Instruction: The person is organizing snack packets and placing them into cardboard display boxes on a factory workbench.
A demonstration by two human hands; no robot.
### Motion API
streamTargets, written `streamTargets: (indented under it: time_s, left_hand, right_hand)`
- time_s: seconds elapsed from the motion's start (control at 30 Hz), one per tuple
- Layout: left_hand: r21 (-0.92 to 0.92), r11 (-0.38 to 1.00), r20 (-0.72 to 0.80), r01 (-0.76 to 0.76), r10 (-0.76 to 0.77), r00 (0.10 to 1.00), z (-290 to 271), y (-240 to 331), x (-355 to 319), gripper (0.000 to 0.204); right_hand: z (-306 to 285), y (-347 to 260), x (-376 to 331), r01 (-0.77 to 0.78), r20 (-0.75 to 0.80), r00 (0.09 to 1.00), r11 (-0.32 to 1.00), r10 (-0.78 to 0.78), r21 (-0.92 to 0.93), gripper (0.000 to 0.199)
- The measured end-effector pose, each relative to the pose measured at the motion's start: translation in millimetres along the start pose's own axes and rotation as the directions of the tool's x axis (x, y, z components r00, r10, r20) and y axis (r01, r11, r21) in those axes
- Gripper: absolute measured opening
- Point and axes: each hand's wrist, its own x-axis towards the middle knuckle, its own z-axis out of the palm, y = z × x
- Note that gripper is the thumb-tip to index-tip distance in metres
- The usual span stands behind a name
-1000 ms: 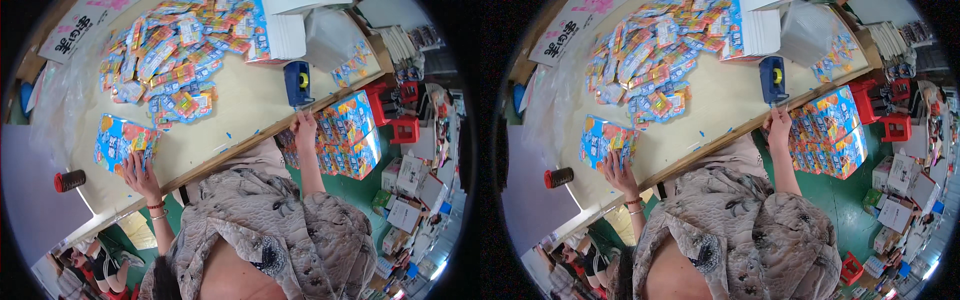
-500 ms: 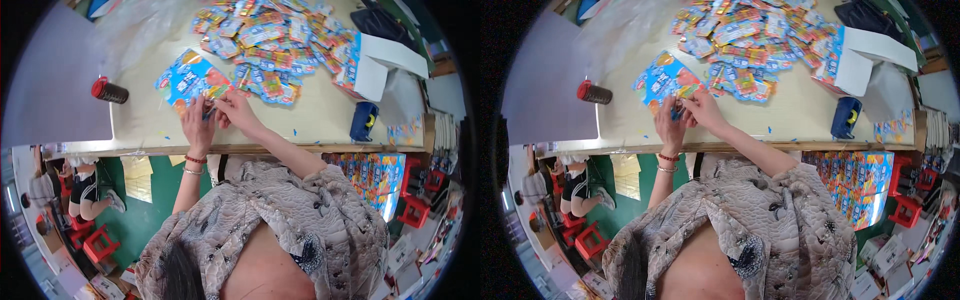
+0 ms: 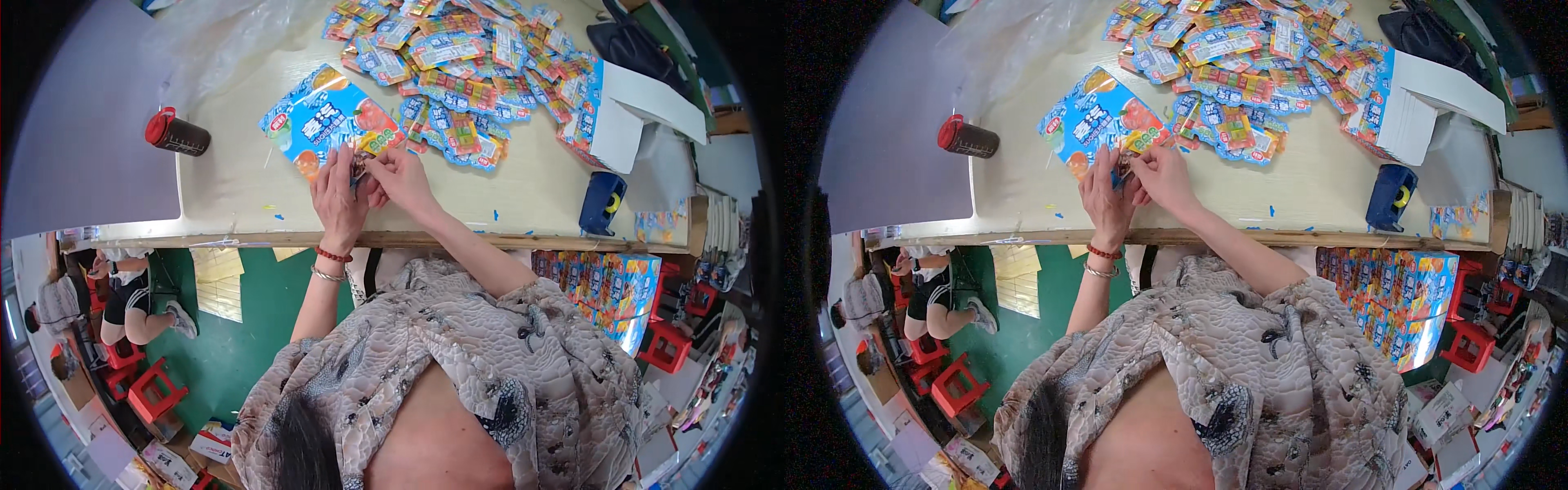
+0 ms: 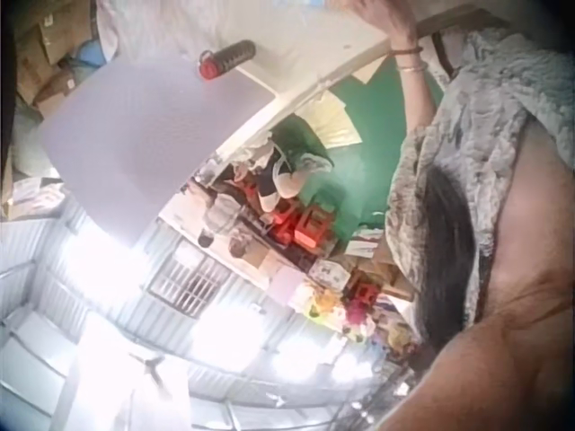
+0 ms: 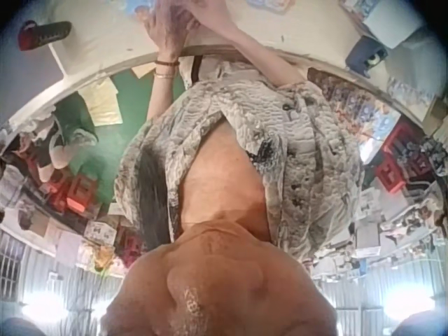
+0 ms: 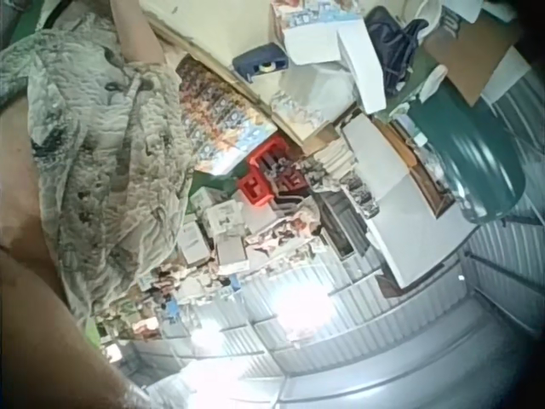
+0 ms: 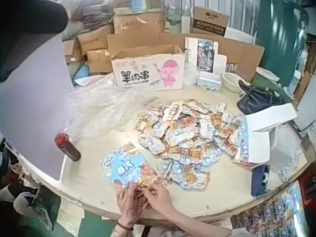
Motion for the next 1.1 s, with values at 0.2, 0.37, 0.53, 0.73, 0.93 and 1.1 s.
streamTargets:
  time_s: [0.2,0.37,0.53,0.73,0.93,1.1]
  left_hand:
    - [0.120,0.992,0.112,-0.045,0.031,0.993,-8,2,1,0.057]
    - [0.133,0.990,0.151,-0.055,0.035,0.988,-12,5,3,0.056]
    - [0.152,0.988,0.160,-0.035,0.010,0.987,-14,5,5,0.047]
    - [0.096,0.995,0.236,-0.002,-0.021,0.972,-21,11,15,0.042]
    - [0.050,0.998,0.051,0.048,-0.050,0.997,-5,10,12,0.029]
    - [0.188,0.980,0.026,-0.070,0.066,0.997,0,14,16,0.024]
  right_hand:
    - [0,-4,-1,-0.048,-0.018,0.999,0.992,0.047,-0.115,0.024]
    - [-1,-6,-5,-0.105,0.006,0.994,0.994,0.105,0.005,0.023]
    - [-13,5,-9,-0.137,0.067,0.989,0.985,0.131,0.105,0.020]
    - [-17,28,1,-0.106,0.068,0.992,0.992,0.102,0.066,0.018]
    - [-10,50,0,0.079,0.046,0.996,0.994,-0.082,0.079,0.014]
    - [-28,28,-11,-0.293,0.260,0.943,0.885,0.206,0.361,0.016]
